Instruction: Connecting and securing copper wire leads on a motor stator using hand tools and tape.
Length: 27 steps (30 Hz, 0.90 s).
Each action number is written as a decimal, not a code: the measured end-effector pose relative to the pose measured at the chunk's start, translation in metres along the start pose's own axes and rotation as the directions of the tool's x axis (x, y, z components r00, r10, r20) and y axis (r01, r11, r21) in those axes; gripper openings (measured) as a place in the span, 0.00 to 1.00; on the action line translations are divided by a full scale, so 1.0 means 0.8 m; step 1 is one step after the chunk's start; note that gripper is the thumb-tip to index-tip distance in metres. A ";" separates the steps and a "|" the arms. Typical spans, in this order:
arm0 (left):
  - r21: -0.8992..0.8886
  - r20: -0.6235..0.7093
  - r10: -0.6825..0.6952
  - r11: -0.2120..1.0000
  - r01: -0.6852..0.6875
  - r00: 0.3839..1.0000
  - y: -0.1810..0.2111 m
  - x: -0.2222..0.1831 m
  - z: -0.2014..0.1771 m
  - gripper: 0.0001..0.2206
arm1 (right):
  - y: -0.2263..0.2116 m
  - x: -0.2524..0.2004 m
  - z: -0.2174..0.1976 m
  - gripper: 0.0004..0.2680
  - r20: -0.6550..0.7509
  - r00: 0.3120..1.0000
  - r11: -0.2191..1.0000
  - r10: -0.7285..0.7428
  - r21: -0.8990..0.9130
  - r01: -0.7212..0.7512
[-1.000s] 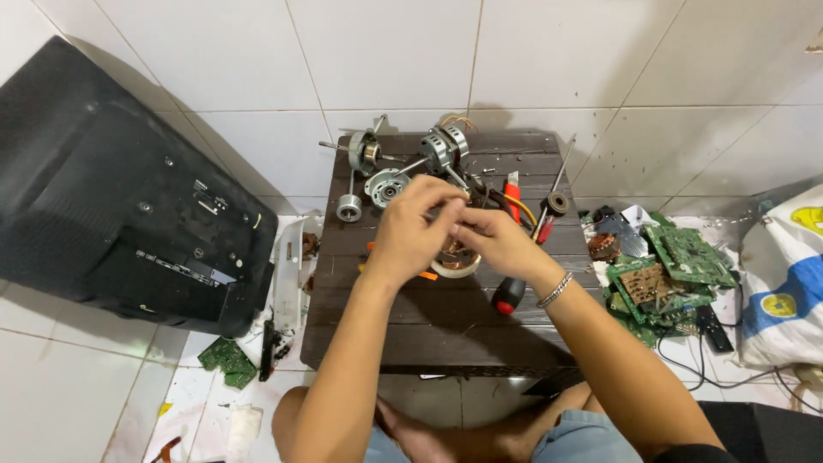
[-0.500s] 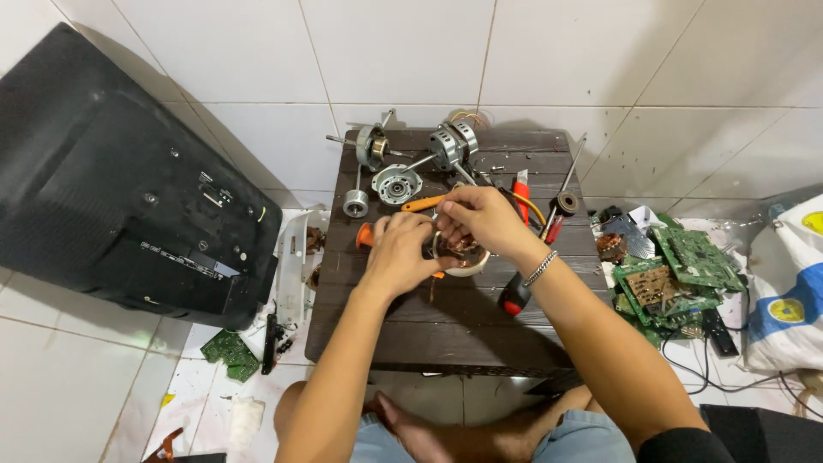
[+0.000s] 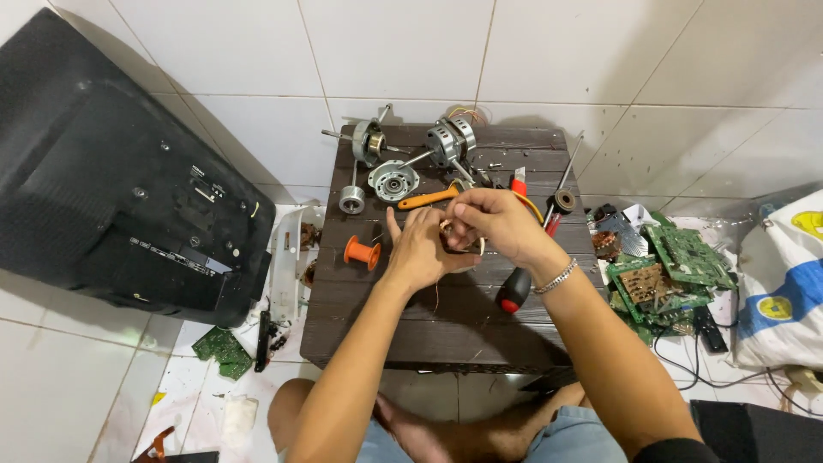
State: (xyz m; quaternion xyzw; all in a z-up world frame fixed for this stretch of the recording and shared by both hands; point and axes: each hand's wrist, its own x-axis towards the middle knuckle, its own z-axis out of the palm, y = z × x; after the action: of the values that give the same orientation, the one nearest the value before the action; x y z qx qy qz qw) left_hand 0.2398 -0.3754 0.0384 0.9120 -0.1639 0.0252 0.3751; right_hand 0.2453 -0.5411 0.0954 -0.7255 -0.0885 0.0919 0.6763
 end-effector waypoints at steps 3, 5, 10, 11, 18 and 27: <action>0.012 -0.127 0.017 1.000 -0.016 0.992 0.003 0.004 0.004 0.39 | 0.006 -0.016 -0.014 0.06 -0.083 0.992 0.994 -0.093 0.058 0.098; 0.008 -0.185 0.015 1.000 -0.013 0.983 0.007 0.002 0.006 0.38 | 0.014 -0.026 -0.014 0.06 -0.138 0.982 0.988 -0.130 0.066 0.140; 0.000 -0.311 0.059 0.998 -0.062 0.948 -0.003 0.004 0.021 0.36 | 0.028 -0.040 -0.005 0.06 -0.240 0.957 0.986 -0.165 -0.048 0.158; -0.002 -0.311 0.059 0.998 -0.063 0.949 -0.008 0.005 0.027 0.36 | 0.025 -0.042 0.000 0.06 -0.241 0.957 0.986 -0.164 -0.049 0.157; 0.089 -0.407 0.174 0.985 -0.150 0.897 -0.043 0.015 0.055 0.31 | 0.019 -0.048 0.049 0.05 -0.107 0.954 0.912 -0.279 -0.341 0.229; -0.019 -0.404 0.027 0.999 -0.038 0.914 -0.033 0.014 0.055 0.41 | 0.089 -0.048 0.003 0.06 -0.423 0.866 0.846 -0.265 0.328 0.420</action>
State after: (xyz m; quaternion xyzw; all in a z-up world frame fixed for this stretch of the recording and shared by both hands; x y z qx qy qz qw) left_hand 0.2552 -0.3916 -0.0088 0.8793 -0.0985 0.2169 0.4124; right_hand 0.2078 -0.5534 0.0248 -0.5433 -0.0714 -0.1513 0.8227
